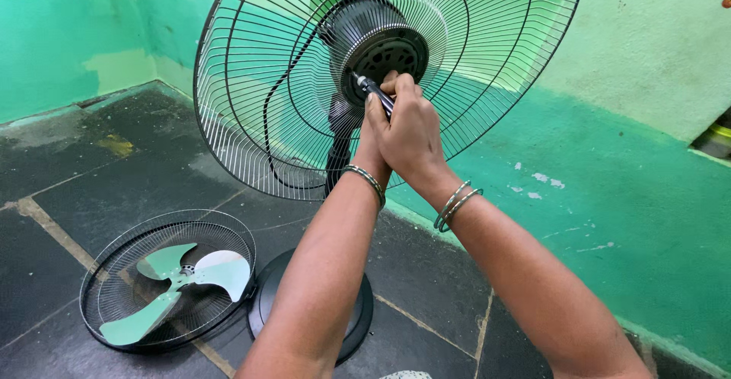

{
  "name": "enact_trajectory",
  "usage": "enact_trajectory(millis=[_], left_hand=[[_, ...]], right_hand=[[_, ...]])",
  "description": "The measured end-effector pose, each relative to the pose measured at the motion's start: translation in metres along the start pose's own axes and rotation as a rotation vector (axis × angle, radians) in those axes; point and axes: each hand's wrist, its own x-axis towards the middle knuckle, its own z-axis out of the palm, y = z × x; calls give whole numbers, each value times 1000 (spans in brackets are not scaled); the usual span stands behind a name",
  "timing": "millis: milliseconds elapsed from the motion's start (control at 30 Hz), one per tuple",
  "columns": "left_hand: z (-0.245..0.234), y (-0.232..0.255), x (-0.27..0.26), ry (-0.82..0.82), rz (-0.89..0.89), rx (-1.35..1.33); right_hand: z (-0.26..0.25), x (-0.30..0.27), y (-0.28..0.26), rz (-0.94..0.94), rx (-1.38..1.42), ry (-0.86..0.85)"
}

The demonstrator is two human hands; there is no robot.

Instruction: The person uses a screwdriver to tighten screws on the rear motor housing of a standing electric fan. The fan blades and front grill are removed and placed on the floor nearby. The person repeatedly adjusts and secures the screws on the motor casing throughout the clip.

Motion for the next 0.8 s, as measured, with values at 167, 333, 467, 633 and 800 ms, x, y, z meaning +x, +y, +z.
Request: enact_trajectory(millis=[167, 333, 467, 633, 800], left_hand=[[9, -4, -4, 85, -13, 77], [8, -4, -4, 179, 47, 39], [7, -4, -7, -8, 44, 162], [11, -9, -10, -76, 60, 427], [27, -15, -10, -129, -75, -827]], right_hand=[[0, -1, 0, 17, -8, -36], [1, -2, 0, -13, -19, -24], [2, -2, 1, -19, -12, -3], [4, -1, 2, -32, -24, -2], [5, -1, -2, -38, -33, -12]])
